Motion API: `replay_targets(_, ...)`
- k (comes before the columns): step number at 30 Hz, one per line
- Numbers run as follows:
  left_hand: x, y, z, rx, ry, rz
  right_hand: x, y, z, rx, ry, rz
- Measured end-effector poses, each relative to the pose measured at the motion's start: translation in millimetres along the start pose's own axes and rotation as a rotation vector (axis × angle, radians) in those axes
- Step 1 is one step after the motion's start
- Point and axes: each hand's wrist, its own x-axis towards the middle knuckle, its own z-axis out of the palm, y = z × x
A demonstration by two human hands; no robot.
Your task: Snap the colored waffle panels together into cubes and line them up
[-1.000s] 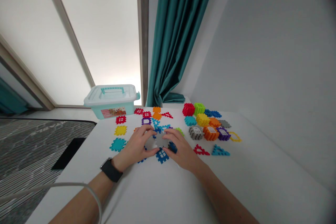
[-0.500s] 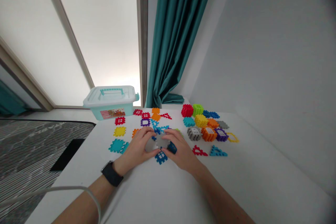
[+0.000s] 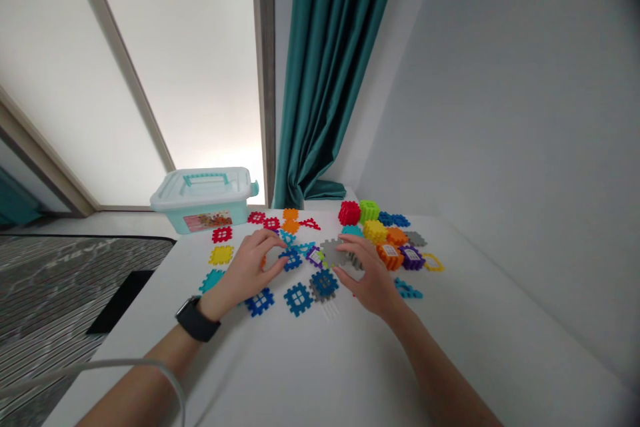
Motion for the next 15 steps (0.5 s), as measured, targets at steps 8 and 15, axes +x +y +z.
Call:
replay_targets(8,33.2,45.2,36.0,0.009,-0.102,0.14,-16.2,2.4,-21.3,-0.023,0.005,-0.026)
replay_targets(15,53.3,69.7,65.1,0.008,-0.123,0.198,-30.2,7.8,-41.7,-0.017,0.029,0.012)
